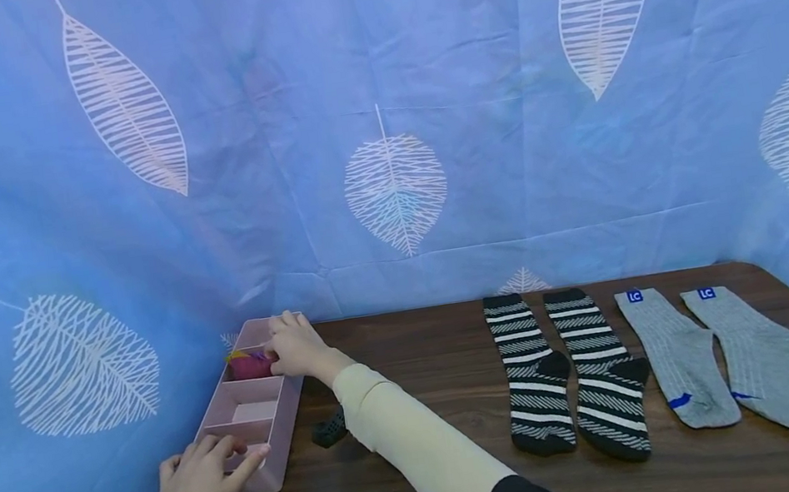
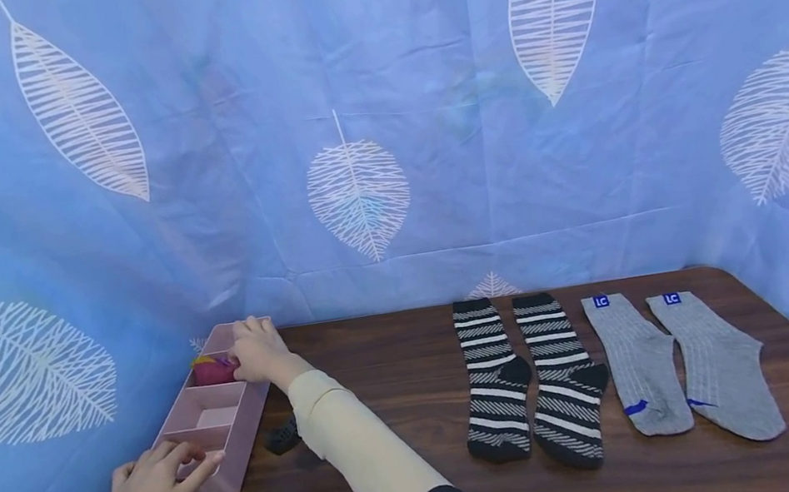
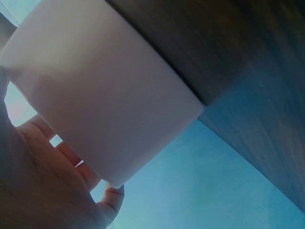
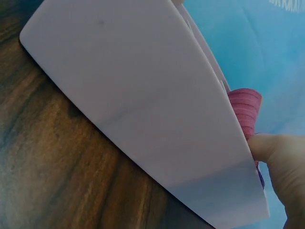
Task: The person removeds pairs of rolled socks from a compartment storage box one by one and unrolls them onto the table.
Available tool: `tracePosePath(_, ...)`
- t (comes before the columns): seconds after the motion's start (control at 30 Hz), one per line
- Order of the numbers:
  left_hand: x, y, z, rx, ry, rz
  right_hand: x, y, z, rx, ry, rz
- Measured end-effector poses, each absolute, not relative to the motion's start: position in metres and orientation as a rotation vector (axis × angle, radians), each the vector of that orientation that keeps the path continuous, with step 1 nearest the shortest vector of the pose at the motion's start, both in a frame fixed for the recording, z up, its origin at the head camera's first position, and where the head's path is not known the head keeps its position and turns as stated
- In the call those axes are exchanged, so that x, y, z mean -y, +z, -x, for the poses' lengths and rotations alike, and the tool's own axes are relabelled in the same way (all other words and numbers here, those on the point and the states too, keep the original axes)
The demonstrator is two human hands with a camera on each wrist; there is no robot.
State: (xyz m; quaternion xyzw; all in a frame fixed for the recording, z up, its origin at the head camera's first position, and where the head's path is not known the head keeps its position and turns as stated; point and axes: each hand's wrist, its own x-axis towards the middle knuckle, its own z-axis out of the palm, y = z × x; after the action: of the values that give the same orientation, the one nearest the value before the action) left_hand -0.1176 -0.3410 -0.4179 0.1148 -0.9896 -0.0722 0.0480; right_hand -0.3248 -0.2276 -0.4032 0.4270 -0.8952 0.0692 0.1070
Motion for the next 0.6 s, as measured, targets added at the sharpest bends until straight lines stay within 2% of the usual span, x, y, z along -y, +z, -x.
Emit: tracePosePath(0.6, 0.341, -0.415, 0.118, 3.042, -0.224, -0.35, 0.202, -0.366, 0.321, 2.517, 0.293, -1.328)
